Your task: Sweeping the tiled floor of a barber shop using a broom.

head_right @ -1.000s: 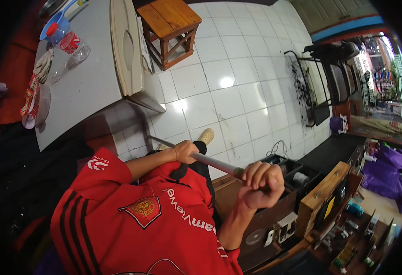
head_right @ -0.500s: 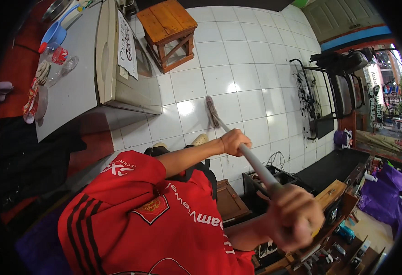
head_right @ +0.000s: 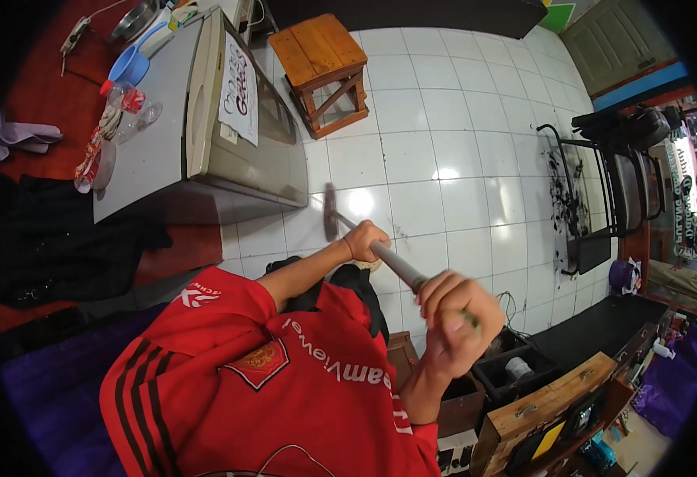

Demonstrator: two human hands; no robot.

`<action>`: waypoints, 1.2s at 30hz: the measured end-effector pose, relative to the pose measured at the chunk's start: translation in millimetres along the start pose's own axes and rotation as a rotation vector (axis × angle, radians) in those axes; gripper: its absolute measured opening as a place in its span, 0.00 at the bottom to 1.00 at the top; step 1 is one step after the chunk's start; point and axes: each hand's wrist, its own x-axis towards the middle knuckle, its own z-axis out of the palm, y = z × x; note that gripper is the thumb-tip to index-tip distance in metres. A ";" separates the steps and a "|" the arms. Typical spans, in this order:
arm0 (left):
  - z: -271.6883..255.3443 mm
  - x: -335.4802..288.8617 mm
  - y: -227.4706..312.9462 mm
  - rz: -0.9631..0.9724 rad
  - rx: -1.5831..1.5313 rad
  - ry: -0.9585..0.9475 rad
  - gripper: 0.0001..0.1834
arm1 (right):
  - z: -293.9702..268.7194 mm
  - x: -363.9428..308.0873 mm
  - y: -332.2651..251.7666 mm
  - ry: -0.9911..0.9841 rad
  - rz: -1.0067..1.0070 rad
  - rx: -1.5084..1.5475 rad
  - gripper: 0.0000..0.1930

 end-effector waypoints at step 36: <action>-103.2 226.2 -88.5 0.134 -0.046 0.049 0.09 | 74.2 185.1 63.6 -0.087 -0.147 -0.276 0.20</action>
